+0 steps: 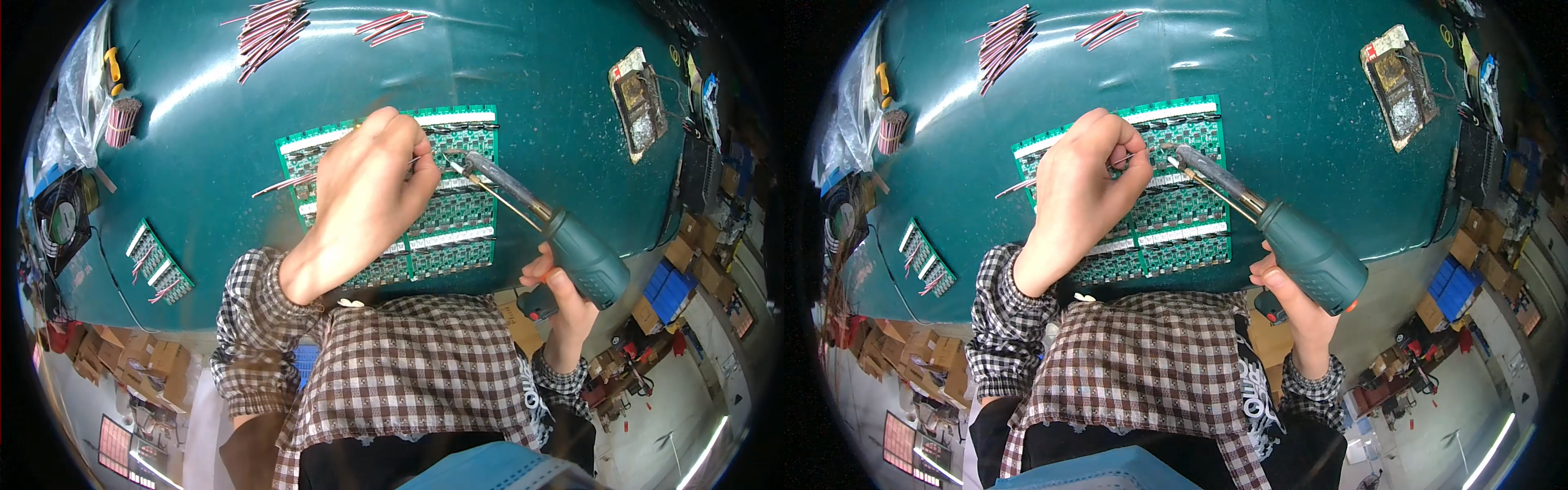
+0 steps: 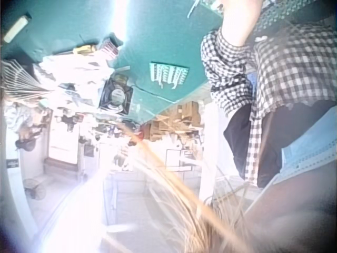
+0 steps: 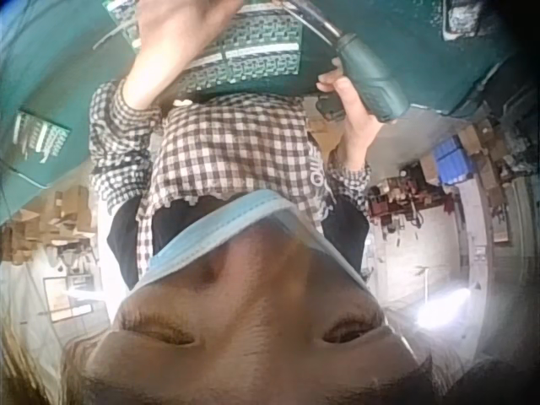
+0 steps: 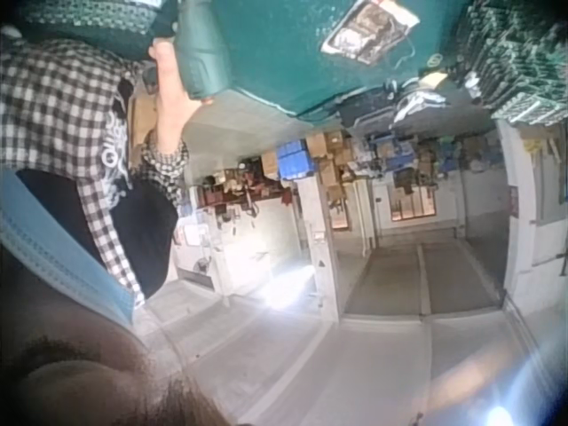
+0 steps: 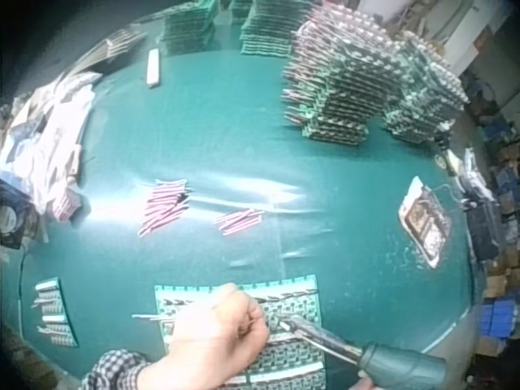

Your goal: The person solders red and white wires onto a green circuit board using a soldering iron and solder wire. They repeatedly pick wires, place them on the board, apply heat, and add solder to secure connections. The person occasionally lifts the board to inspect the soldered joints before continuing.

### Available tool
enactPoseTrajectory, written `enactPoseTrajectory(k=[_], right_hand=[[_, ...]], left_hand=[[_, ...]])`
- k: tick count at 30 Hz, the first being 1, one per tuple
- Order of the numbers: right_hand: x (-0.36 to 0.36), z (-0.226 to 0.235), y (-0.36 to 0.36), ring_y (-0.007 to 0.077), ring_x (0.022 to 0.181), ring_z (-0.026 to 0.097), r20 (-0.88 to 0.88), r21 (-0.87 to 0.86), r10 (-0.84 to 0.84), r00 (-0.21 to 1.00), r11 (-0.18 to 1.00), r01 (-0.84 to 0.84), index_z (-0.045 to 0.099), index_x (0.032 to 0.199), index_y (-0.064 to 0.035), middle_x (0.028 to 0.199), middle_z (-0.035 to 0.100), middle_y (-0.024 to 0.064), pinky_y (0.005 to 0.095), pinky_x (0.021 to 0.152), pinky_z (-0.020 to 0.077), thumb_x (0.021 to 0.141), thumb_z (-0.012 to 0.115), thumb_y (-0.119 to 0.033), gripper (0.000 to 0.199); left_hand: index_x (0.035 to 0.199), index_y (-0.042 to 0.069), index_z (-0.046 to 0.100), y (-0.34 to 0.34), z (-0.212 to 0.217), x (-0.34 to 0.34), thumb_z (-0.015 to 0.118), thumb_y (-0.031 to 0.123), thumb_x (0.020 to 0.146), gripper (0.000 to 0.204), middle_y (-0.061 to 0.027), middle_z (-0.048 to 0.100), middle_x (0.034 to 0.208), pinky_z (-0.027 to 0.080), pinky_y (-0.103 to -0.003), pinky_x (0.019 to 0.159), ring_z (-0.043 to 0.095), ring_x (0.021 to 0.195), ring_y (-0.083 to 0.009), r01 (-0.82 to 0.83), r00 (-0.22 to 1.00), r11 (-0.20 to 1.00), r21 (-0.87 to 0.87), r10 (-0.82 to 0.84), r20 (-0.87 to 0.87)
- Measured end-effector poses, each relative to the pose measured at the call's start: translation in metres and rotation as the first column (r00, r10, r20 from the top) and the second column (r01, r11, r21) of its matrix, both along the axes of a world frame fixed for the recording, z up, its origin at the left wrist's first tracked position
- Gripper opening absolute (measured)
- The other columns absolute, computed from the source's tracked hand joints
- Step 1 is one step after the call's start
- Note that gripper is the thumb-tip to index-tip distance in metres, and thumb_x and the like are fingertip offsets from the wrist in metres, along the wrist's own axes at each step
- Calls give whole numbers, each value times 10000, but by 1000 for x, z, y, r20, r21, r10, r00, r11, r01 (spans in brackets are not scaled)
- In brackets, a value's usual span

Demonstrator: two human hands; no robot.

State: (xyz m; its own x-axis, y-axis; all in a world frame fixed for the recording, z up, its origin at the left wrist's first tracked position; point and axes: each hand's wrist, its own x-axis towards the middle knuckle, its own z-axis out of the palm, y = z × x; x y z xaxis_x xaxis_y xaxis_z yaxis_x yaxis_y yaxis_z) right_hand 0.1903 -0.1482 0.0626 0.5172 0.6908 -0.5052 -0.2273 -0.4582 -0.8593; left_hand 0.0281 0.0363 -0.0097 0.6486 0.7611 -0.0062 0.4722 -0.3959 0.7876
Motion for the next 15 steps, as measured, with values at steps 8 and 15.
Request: enactPoseTrajectory(k=[8,15], right_hand=[[-3,-1,1,195,719,633,44,-8,28,999,1000,-27,561,1055,92,800,635,138,302,652,542,783,663,-36,318],[-7,-1,5,221,667,628,168,-46,64,984,997,-57,549,1030,132,747,614,149,313,597,558,803,646,-168,389]], left_hand=[[704,57,529,0,1,2,649,7,660,137,-50,496,663,408,-310,527,504,572,-190,-45,999,999,18,45,6],[701,55,530,-1,-1,3,647,12,662,131,-51,496,662,408,-315,522,502,567,-195,-57,998,998,28,58,-7]])
